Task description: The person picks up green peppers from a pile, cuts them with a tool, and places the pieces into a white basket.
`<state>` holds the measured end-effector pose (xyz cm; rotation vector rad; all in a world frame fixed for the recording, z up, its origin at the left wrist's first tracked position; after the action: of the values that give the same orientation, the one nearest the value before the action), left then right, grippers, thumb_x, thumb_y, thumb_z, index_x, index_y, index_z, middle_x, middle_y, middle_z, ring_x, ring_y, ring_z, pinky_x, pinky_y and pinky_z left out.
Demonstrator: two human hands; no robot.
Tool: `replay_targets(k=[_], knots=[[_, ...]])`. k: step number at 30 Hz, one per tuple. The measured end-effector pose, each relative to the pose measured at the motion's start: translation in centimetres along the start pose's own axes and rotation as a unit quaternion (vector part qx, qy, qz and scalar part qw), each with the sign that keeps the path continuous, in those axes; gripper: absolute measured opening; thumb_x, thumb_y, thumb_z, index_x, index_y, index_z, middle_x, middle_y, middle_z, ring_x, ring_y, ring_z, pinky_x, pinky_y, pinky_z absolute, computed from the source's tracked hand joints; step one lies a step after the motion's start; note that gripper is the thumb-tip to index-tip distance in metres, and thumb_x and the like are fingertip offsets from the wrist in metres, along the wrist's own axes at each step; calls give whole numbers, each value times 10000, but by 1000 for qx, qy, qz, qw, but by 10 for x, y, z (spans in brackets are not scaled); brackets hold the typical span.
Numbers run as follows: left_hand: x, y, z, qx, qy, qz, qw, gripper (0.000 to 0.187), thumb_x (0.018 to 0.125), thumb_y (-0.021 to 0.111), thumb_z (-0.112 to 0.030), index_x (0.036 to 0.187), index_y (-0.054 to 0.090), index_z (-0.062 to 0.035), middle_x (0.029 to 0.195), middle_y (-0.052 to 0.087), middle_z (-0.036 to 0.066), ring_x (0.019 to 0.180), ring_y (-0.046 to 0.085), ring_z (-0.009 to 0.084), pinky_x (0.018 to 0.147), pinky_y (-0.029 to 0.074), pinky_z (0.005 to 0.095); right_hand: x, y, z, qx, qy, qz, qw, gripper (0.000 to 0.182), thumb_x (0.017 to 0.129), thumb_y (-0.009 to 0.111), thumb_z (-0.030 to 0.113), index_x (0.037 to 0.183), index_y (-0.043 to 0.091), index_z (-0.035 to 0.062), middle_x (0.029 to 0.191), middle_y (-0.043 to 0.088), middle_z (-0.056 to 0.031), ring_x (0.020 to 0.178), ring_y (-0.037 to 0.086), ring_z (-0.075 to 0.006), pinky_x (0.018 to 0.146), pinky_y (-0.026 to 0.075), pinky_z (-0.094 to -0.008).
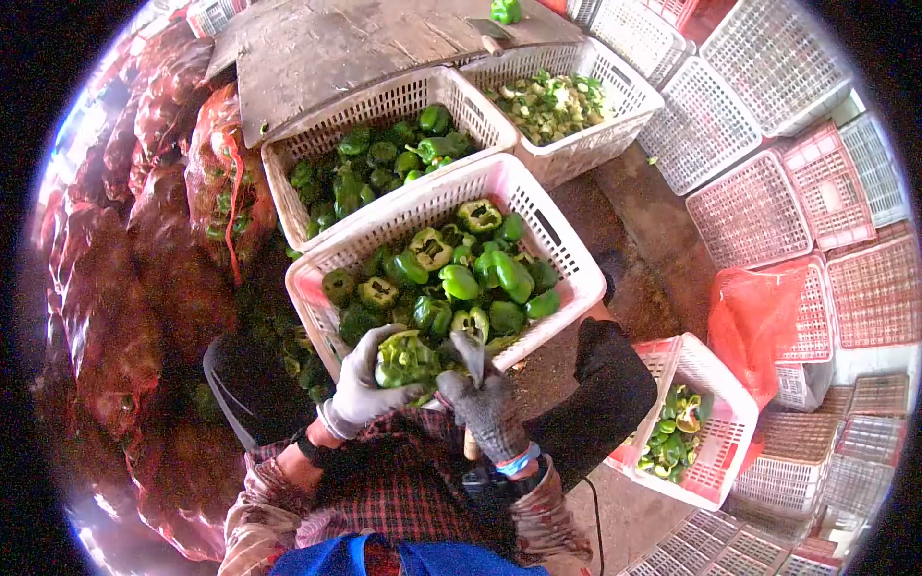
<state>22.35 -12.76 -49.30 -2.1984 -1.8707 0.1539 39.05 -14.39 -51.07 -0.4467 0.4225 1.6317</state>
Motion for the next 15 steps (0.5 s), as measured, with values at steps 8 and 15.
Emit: replay_targets(k=[8, 15], knots=[[-11, 23, -15, 235, 68, 63, 968, 937, 567, 822, -206, 1362, 358, -26, 1265, 494, 183, 1098, 547, 375, 883, 493, 409, 23, 14, -15, -277, -95, 56, 955, 529, 721, 758, 323, 1132, 566, 51, 983, 663, -185, 882, 651, -337, 773, 525, -408], [-2, 43, -8, 296, 23, 99, 950, 787, 622, 760, -173, 1328, 424, -84, 1245, 519, 153, 1038, 589, 358, 839, 511, 421, 26, -3, -35, -269, -77, 34, 960, 439, 741, 739, 279, 1095, 613, 53, 1001, 677, -160, 928, 654, -312, 809, 522, -391]])
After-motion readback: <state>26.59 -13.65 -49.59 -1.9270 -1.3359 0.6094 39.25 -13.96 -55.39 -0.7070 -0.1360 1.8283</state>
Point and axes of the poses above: each hand's wrist, its own x-axis towards the middle knuckle, its own y-axis out of the palm, z = x × y, the point moved 10 cm from there along x, towards the middle knuckle
